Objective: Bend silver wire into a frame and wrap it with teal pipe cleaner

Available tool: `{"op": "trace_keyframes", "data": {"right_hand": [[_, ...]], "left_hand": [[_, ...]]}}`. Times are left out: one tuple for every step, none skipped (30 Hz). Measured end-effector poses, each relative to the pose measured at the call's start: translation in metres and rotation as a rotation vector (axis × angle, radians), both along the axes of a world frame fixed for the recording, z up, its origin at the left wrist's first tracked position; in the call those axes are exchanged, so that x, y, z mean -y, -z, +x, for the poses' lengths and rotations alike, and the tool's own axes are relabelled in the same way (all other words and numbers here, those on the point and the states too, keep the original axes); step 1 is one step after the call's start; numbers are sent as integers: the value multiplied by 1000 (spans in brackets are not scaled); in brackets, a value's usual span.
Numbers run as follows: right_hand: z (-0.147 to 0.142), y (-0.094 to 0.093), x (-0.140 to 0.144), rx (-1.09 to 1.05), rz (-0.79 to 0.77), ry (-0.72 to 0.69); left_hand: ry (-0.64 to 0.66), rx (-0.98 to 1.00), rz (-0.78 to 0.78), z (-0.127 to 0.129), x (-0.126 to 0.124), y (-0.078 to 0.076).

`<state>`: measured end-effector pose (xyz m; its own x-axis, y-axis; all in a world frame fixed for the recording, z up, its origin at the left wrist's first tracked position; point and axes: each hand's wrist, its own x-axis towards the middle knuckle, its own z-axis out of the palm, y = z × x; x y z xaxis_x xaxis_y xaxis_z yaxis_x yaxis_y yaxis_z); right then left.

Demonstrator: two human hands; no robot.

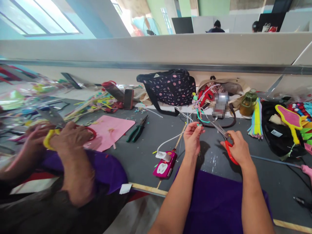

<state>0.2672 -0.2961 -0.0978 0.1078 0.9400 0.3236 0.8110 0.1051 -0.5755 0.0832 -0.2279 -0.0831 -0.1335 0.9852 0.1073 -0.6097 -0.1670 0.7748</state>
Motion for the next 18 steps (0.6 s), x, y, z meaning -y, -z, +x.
{"op": "trace_keyframes", "data": {"right_hand": [[8,3,0,39,-35,7],[17,7,0,75,-67,3],[24,10,0,109,-96,-9],[31,14,1,140,-122,-23],[37,18,2,172,-147,-31],[40,21,2,203,-172,-31],[43,24,3,230,-192,-27],[43,26,3,254,-209,-23],[42,27,4,272,-223,-24],[39,28,4,285,-233,-31],[35,29,5,293,-241,-46],[30,29,5,296,-245,-64],[25,29,6,294,-247,-87],[20,29,6,286,-248,-113],[16,29,7,270,-245,-145],[13,28,7,250,-243,-179],[10,26,8,232,-242,-208],[9,24,8,217,-241,-222]], "left_hand": [[-24,8,10,-1,0,-1],[-47,14,21,-2,-1,-2],[-68,17,31,-3,-1,-2],[-83,17,38,-4,-1,-3],[-97,18,44,-4,0,-3],[-107,18,47,-5,0,-3],[-115,18,51,-5,0,-3],[-122,19,56,-5,0,-3],[-126,21,62,-5,0,-3],[-127,24,68,-4,1,-3],[-122,27,73,-4,1,-4],[-107,27,76,-3,1,-4],[-86,26,77,-3,2,-4],[-60,24,75,-2,2,-4],[-31,23,73,-1,3,-4],[-3,24,72,-1,4,-5],[23,26,73,0,4,-5],[50,32,74,1,5,-5]]}}
